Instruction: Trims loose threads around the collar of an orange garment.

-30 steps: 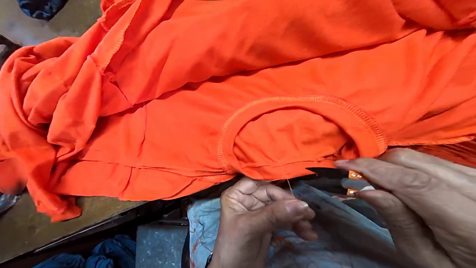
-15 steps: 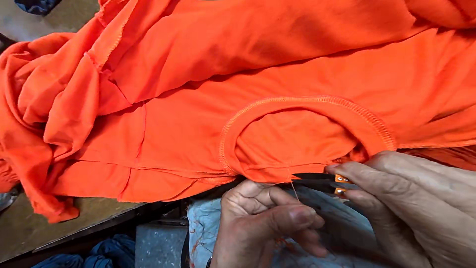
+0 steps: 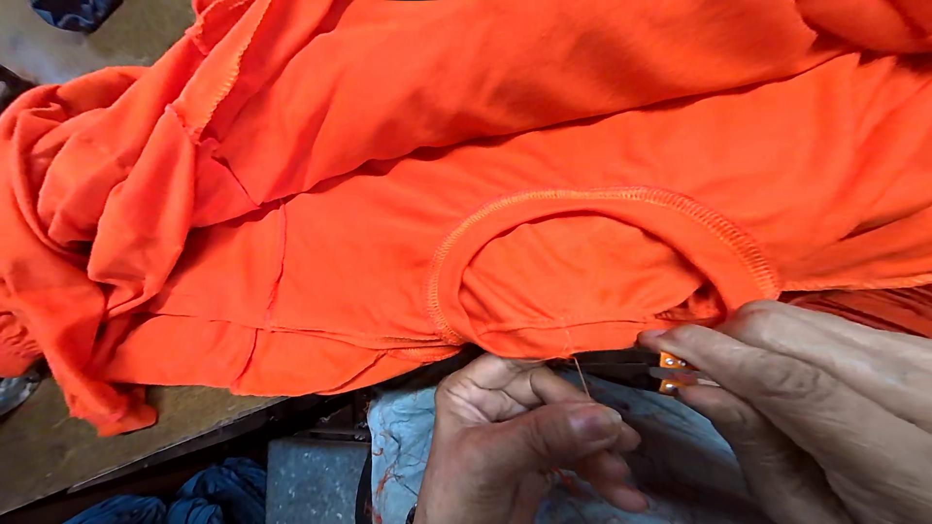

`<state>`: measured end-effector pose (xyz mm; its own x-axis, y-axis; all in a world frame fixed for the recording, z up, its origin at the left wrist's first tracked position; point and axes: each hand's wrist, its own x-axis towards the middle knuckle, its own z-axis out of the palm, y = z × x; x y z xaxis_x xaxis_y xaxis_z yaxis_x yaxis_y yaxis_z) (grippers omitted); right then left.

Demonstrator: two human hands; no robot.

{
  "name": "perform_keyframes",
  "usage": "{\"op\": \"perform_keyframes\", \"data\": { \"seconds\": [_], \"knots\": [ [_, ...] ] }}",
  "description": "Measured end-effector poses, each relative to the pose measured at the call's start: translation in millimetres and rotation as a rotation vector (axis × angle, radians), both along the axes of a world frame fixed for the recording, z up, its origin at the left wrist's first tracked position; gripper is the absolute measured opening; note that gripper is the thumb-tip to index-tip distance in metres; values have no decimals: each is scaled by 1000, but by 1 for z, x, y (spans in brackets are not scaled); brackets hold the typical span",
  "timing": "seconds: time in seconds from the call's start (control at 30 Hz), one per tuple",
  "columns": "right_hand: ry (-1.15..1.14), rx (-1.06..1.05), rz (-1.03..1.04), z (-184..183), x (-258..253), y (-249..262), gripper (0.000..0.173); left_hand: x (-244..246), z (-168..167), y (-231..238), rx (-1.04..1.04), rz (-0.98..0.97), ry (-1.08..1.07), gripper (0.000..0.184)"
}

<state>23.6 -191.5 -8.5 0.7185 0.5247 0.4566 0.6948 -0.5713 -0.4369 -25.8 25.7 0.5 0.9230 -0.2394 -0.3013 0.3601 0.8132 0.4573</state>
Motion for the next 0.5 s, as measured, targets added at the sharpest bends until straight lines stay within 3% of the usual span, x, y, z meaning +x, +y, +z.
{"op": "perform_keyframes", "data": {
  "seconds": [0.5],
  "knots": [
    [-95,-31,-26,-7,0,6,31,0,0,-1,13,11,37,11]
  ]
}}
